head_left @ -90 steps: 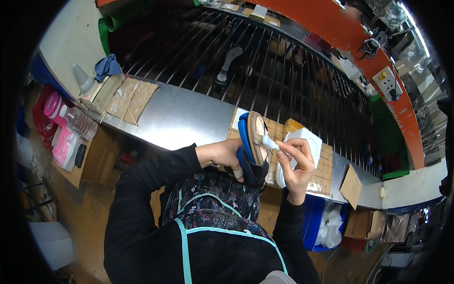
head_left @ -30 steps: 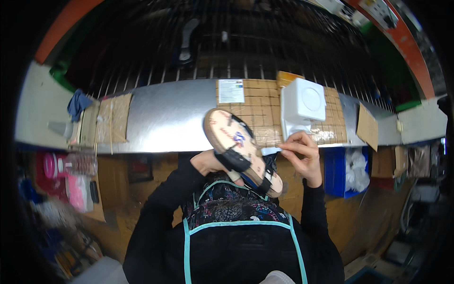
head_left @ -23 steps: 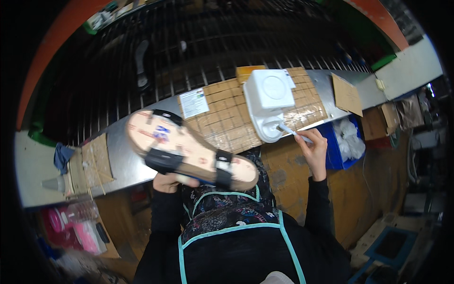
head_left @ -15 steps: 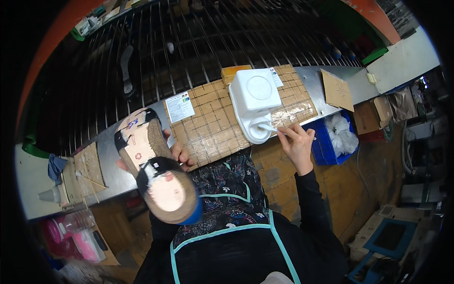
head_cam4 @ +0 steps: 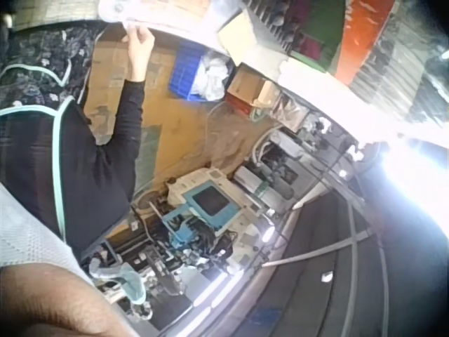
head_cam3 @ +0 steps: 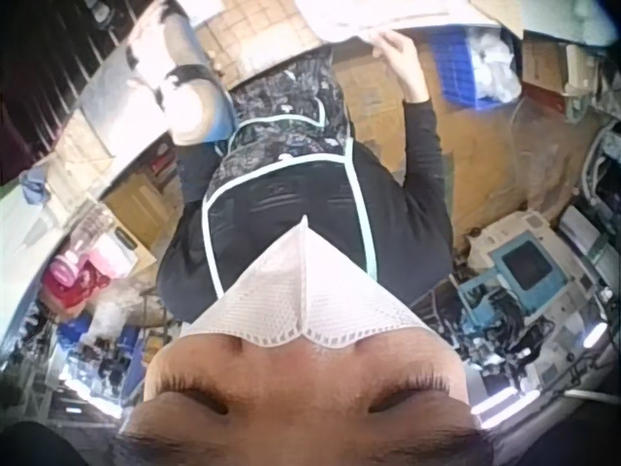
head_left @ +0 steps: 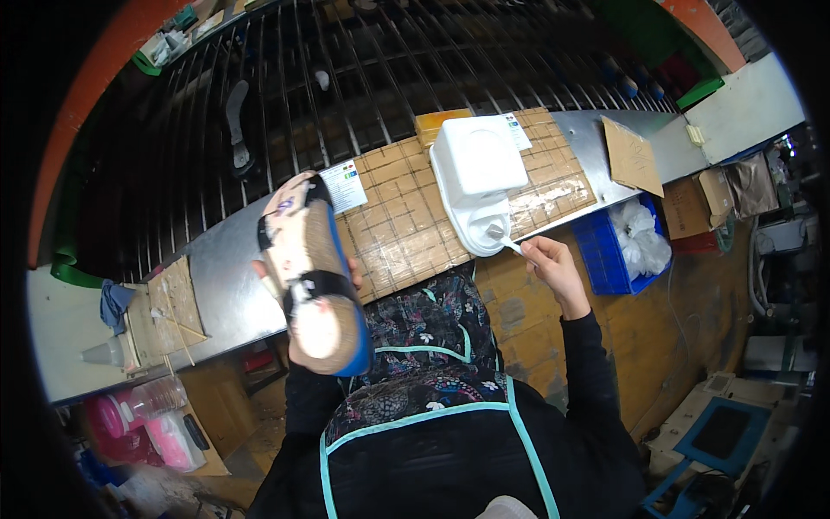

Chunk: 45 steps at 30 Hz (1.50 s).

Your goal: The person applies a white substance to the soles of two different shoes using a small brush. They handle a black shoe first, then a blue sandal, applying the substance to the sole of each and placing them on a drying rack.

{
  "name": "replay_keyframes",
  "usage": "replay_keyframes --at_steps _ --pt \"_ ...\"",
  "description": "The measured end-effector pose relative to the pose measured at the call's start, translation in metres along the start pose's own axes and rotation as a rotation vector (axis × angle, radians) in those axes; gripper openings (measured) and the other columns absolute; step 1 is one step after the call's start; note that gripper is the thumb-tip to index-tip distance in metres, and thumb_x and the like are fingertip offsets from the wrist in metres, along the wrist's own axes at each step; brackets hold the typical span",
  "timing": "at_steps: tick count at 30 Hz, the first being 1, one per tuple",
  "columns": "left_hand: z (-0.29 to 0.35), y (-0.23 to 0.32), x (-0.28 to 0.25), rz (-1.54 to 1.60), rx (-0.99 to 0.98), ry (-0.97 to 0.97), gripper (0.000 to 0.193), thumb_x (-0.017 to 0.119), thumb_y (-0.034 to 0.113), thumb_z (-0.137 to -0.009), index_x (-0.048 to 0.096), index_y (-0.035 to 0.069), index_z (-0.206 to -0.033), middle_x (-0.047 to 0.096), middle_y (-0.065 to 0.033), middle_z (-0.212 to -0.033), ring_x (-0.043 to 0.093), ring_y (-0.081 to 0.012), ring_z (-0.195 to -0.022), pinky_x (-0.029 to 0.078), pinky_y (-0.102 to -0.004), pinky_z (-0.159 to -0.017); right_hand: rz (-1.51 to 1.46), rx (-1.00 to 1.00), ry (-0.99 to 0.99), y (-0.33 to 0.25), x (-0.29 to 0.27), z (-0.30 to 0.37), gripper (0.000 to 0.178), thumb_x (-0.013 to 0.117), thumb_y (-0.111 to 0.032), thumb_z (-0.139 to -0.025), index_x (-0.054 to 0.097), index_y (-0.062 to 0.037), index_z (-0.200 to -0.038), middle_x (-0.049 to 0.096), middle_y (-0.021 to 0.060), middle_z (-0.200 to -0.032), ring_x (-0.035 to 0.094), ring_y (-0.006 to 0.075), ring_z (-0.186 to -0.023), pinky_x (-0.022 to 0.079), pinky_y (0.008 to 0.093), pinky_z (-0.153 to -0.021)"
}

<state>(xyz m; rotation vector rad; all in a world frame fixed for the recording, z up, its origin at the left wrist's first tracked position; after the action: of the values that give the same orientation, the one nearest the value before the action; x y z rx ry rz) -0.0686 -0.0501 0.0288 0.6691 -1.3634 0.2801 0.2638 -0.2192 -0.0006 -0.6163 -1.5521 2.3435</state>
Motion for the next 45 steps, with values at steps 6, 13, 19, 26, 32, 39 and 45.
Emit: replay_keyframes --at_steps 6,13,19,26,32,39,45 --pt "-0.007 -0.028 0.003 -0.618 0.209 0.355 0.083 0.038 0.069 -0.091 0.038 0.004 -0.141 0.055 -0.0137 -0.130 0.061 -0.0200 -0.110 0.054 -0.0329 -0.089 0.085 -0.321 0.144 -0.053 0.030 0.016 0.008 0.073 -0.011 -0.084 0.072 -0.0044 -0.089 0.064 -0.0012 -0.073 0.057 0.0070 -0.069 0.037 0.0236 -0.061" --pt "-0.024 -0.030 0.025 -0.827 0.157 0.156 0.090 0.048 0.073 -0.085 0.041 0.001 -0.139 0.055 -0.0134 -0.130 0.058 -0.0199 -0.112 0.049 -0.0327 -0.093 0.446 -1.059 0.436 -0.146 0.092 0.069 0.028 0.080 -0.010 -0.072 0.076 -0.0158 -0.099 0.062 0.0021 -0.086 0.056 0.0148 -0.078 0.032 0.0298 -0.077" --pt "0.000 -0.020 0.026 -1.019 0.336 0.222 0.076 0.052 0.063 -0.090 0.054 -0.005 -0.123 0.064 -0.0121 -0.110 0.062 -0.0191 -0.098 0.048 -0.0294 -0.086 0.203 -0.828 0.146 -0.137 0.137 0.059 0.025 0.077 -0.010 -0.075 0.077 -0.0154 -0.099 0.061 0.0023 -0.092 0.052 0.0121 -0.069 0.032 0.0281 -0.077" --pt "0.011 -0.007 0.031 -1.242 0.507 0.323 0.077 0.053 0.064 -0.088 0.055 -0.006 -0.121 0.069 -0.0157 -0.097 0.066 -0.0200 -0.087 0.051 -0.0316 -0.078 0.363 -0.921 0.163 -0.154 0.154 0.051 0.023 0.075 -0.011 -0.078 0.076 -0.0137 -0.101 0.060 0.0023 -0.091 0.051 0.0123 -0.067 0.030 0.0285 -0.076" --pt "0.016 0.001 0.031 -1.355 0.527 0.348 0.080 0.053 0.065 -0.086 0.056 -0.008 -0.119 0.070 -0.0168 -0.088 0.070 -0.0234 -0.079 0.053 -0.0328 -0.072 0.382 -0.966 0.165 -0.169 0.164 0.040 0.023 0.075 -0.011 -0.077 0.076 -0.0142 -0.100 0.060 0.0020 -0.091 0.051 0.0124 -0.067 0.029 0.0292 -0.076" --pt "0.016 0.004 0.037 -1.305 0.531 0.318 0.075 0.055 0.059 -0.088 0.055 -0.008 -0.120 0.070 -0.0187 -0.094 0.069 -0.0252 -0.088 0.052 -0.0344 -0.079 0.415 -1.051 0.135 -0.181 0.163 0.031 0.021 0.076 -0.011 -0.076 0.076 -0.0147 -0.097 0.061 0.0008 -0.090 0.052 0.0122 -0.068 0.030 0.0288 -0.076" --pt "0.014 0.004 0.036 -1.237 0.399 0.298 0.076 0.052 0.064 -0.087 0.056 -0.005 -0.117 0.065 -0.0129 -0.103 0.060 -0.0179 -0.095 0.048 -0.0304 -0.085 0.399 -1.057 -0.062 -0.178 0.153 0.022 0.020 0.075 -0.002 -0.077 0.076 -0.0076 -0.096 0.059 0.0029 -0.091 0.051 0.0090 -0.070 0.041 0.0225 -0.057"
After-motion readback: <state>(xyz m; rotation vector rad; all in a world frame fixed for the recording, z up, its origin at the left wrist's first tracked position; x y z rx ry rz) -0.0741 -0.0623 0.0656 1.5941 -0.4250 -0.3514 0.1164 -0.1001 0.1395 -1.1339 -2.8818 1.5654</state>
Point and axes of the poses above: each hand's wrist, its own z-axis away from the middle knuckle, its own x-axis out of the palm, y = z × x, the point moved 5 cm from there along -z, towards the middle knuckle
